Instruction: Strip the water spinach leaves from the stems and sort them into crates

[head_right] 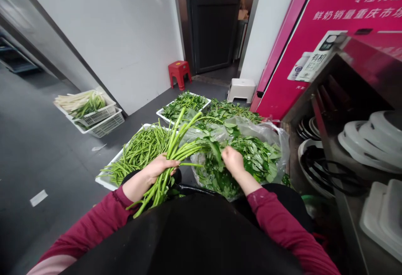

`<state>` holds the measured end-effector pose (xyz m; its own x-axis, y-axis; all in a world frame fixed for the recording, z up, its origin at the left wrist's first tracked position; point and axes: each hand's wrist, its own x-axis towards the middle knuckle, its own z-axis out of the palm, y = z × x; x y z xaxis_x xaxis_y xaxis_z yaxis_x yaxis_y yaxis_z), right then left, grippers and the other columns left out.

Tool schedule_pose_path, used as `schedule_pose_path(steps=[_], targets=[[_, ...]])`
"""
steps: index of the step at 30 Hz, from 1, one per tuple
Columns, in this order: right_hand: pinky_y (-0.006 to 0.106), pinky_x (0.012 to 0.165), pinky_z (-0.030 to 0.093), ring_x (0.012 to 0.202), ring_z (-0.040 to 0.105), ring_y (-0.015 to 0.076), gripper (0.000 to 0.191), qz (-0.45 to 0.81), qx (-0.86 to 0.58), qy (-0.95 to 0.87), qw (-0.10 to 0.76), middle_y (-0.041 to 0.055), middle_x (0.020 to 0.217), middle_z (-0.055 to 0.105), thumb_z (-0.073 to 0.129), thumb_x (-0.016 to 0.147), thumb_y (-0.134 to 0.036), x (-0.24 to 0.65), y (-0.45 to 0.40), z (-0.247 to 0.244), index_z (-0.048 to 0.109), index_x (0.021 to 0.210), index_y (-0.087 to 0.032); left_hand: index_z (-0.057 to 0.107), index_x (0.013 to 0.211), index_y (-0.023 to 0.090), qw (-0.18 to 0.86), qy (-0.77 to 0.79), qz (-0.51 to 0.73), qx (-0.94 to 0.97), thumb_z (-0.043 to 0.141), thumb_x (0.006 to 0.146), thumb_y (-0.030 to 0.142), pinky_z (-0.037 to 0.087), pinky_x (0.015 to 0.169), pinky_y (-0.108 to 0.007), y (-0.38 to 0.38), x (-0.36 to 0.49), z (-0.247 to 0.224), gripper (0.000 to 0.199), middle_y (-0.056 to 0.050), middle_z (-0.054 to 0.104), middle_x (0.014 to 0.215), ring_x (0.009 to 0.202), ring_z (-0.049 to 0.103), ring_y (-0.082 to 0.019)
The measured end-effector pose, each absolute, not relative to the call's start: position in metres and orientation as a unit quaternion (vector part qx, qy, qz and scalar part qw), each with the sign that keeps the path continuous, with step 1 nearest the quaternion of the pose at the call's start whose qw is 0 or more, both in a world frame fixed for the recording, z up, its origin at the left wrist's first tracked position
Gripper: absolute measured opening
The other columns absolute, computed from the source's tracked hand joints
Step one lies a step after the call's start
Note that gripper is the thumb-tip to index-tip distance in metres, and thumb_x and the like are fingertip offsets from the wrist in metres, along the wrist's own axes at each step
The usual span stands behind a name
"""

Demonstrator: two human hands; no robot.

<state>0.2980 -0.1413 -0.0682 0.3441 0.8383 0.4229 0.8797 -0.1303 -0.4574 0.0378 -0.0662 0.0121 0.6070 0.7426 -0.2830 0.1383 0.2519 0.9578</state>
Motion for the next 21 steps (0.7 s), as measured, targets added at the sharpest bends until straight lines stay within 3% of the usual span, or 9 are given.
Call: schedule_pose_path(steps=[4, 7, 11, 16, 21], targets=[[0.025, 0.063, 0.038, 0.064, 0.051, 0.0158, 0.026, -0.066, -0.657, -0.646, 0.383, 0.0052, 0.066, 0.056, 0.032, 0.087, -0.028, 0.294, -0.149, -0.045, 0.054, 0.078, -0.017, 0.053, 0.057, 0.011, 0.702, 0.386, 0.205, 0.563, 0.070, 0.060, 0.023, 0.034, 0.039, -0.020, -0.064, 0.033, 0.011, 0.021, 0.001, 0.052, 0.044, 0.036, 0.045, -0.008], [0.027, 0.071, 0.038, 0.078, 0.052, 0.0175, 0.024, -0.059, -0.541, -0.774, 0.322, 0.0075, 0.078, 0.057, 0.034, 0.088, -0.026, 0.255, -0.145, -0.035, 0.054, 0.080, -0.017, 0.054, 0.059, 0.010, 0.714, 0.378, 0.193, 0.557, 0.072, 0.058, 0.023, 0.035, 0.040, -0.021, -0.063, 0.036, 0.009, 0.022, 0.001, 0.054, 0.046, 0.037, 0.046, -0.008], [0.025, 0.062, 0.036, 0.069, 0.052, 0.0155, 0.019, 0.064, -0.564, -0.781, 0.259, 0.0049, 0.075, 0.058, 0.033, 0.090, -0.024, 0.209, -0.134, -0.037, 0.050, 0.086, -0.017, 0.056, 0.059, 0.010, 0.715, 0.394, 0.203, 0.541, 0.072, 0.057, 0.023, 0.035, 0.041, -0.020, -0.064, 0.039, 0.010, 0.021, 0.000, 0.054, 0.046, 0.037, 0.046, -0.008], [0.024, 0.060, 0.034, 0.069, 0.055, 0.0150, 0.022, 0.184, -0.594, -0.737, 0.265, 0.0054, 0.080, 0.060, 0.033, 0.091, -0.029, 0.199, -0.137, -0.029, 0.043, 0.105, -0.016, 0.056, 0.053, 0.010, 0.694, 0.438, 0.195, 0.538, 0.070, 0.060, 0.025, 0.038, 0.043, -0.021, -0.068, 0.034, 0.017, 0.022, -0.001, 0.054, 0.042, 0.037, 0.047, -0.008], [0.025, 0.063, 0.034, 0.070, 0.051, 0.0143, 0.016, 0.173, -0.579, -0.754, 0.259, 0.0052, 0.075, 0.058, 0.040, 0.083, -0.023, 0.193, -0.141, -0.022, 0.052, 0.075, -0.016, 0.055, 0.050, 0.010, 0.689, 0.446, 0.172, 0.544, 0.069, 0.062, 0.028, 0.035, 0.040, -0.020, -0.070, 0.033, 0.020, 0.026, -0.001, 0.052, 0.040, 0.035, 0.044, -0.008]])
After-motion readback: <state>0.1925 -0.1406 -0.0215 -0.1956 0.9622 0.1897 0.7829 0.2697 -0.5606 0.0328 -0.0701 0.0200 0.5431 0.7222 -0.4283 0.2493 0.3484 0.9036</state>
